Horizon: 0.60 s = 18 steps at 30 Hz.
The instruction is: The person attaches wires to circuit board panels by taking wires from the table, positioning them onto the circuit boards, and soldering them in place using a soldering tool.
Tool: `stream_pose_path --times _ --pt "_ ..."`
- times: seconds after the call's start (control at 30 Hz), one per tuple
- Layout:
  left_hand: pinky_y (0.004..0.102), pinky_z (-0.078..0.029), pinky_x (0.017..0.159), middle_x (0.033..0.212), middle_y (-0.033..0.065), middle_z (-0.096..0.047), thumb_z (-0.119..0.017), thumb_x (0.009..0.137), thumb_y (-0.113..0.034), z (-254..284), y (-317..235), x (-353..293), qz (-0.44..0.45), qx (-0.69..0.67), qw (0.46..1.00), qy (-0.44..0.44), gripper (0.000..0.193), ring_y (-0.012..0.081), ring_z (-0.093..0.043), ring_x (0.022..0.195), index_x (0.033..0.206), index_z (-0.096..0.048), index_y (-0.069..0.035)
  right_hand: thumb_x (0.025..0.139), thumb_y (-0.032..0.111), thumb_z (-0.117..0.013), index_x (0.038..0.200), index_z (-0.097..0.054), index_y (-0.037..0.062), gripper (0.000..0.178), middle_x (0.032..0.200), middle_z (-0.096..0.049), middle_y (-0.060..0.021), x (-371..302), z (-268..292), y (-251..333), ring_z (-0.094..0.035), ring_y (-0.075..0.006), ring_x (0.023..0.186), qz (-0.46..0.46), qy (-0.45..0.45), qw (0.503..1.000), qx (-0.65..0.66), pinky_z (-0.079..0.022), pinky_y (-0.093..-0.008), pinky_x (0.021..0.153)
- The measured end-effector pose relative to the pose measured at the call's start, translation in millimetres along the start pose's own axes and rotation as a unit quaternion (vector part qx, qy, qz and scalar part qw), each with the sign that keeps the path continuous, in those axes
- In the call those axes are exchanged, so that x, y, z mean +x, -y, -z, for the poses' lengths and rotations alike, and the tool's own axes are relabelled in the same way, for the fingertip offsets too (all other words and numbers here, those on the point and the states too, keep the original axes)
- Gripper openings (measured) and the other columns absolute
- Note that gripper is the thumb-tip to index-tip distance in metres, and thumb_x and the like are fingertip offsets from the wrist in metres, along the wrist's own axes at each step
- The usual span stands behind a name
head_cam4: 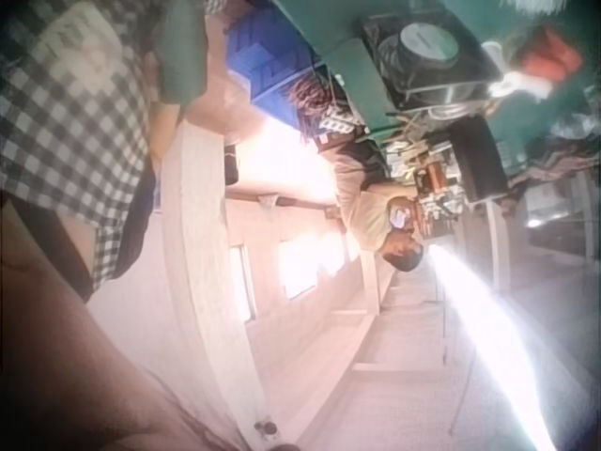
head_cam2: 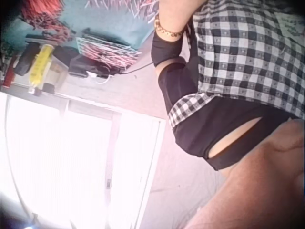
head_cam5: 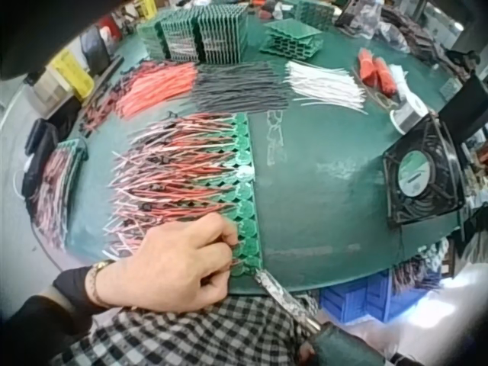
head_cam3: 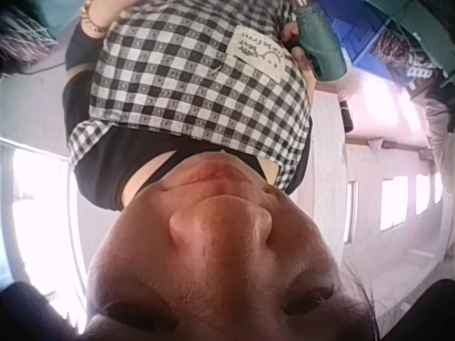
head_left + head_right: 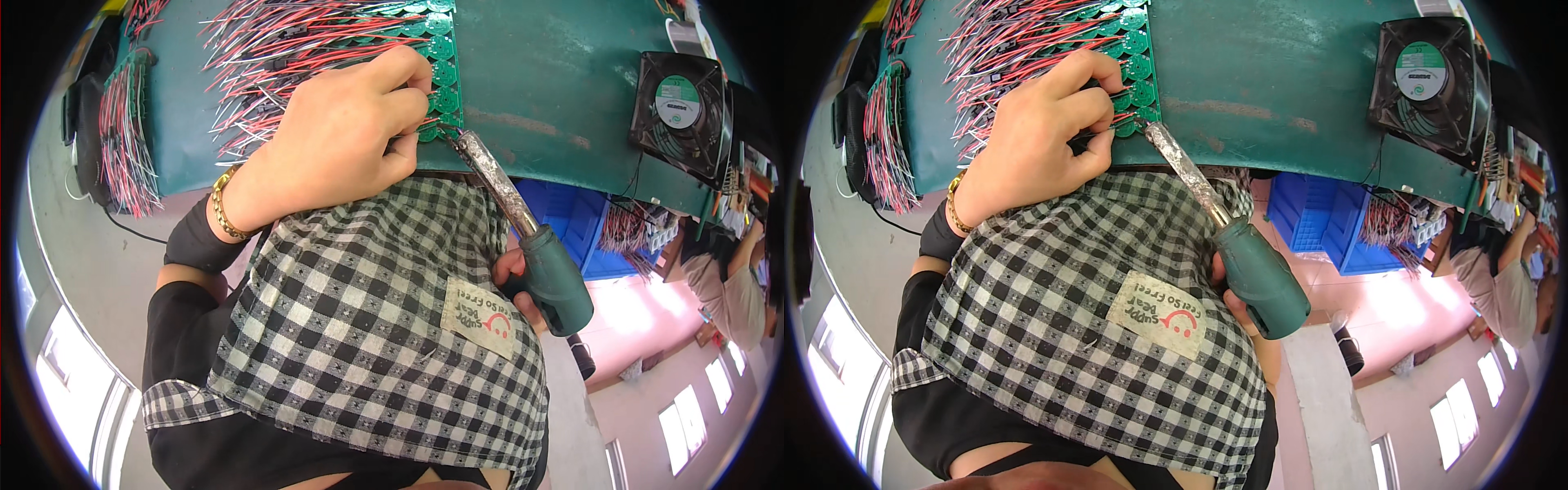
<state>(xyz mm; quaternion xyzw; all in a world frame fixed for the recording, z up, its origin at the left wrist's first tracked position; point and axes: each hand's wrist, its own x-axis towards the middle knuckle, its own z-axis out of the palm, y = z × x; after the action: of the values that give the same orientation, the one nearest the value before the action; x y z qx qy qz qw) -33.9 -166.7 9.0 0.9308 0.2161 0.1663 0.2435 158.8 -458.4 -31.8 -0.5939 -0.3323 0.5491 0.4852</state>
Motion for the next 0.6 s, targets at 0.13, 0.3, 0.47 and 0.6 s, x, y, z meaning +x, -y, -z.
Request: stream_pose_path --times 0.13,0.3,0.47,0.6 --pt "0.0286 -0.047 0.054 0.094 0.0023 -0.056 -0.067 0.062 -0.001 -0.6 0.5 -0.3 0.003 -0.005 1.0 0.002 0.015 0.0181 -0.058 0.063 0.067 -0.053 -0.005 0.08 0.027 -0.069 0.121 -0.046 -0.0046 0.057 0.094 -0.06 -0.0141 19.0 -9.4 24.5 -0.056 -0.0203 0.086 0.024 0.014 0.999 0.041 -0.045 -0.0309 0.079" --pt "0.0298 -0.047 0.055 0.095 0.0023 -0.056 -0.066 0.062 -0.002 -3.3 2.0 -1.8 -0.013 0.019 1.0 -0.005 0.015 0.0191 -0.059 0.067 0.068 -0.053 -0.006 0.07 0.042 -0.077 0.107 -0.054 -0.0022 0.063 0.08 -0.057 -0.0055 30.9 -35.7 70.7 -0.054 -0.0147 0.074 -0.094 -0.06 0.993 0.037 -0.043 -0.0257 0.067" --pt "0.0306 -0.047 0.056 0.095 0.0026 -0.055 -0.066 0.063 -0.002 -1.4 2.6 -2.0 -0.012 0.018 1.0 -0.002 0.015 0.0196 -0.059 0.069 0.069 -0.053 -0.006 0.07 0.04 -0.078 0.111 -0.054 -0.0024 0.064 0.084 -0.058 -0.006 25.6 -33.3 51.2 -0.055 -0.0148 0.076 -0.02 -0.061 0.994 0.086 -0.044 -0.0263 0.071" --pt "0.0317 -0.047 0.056 0.095 0.0033 -0.055 -0.066 0.063 -0.002 -2.9 0.7 -1.1 -0.008 0.016 1.0 0.006 0.015 0.0205 -0.059 0.069 0.07 -0.053 -0.006 0.07 0.035 -0.079 0.112 -0.055 -0.0023 0.061 0.088 -0.06 -0.0076 18.7 -37.9 44.6 -0.056 -0.0157 0.078 -0.018 -0.127 0.988 0.083 -0.045 -0.0272 0.073"
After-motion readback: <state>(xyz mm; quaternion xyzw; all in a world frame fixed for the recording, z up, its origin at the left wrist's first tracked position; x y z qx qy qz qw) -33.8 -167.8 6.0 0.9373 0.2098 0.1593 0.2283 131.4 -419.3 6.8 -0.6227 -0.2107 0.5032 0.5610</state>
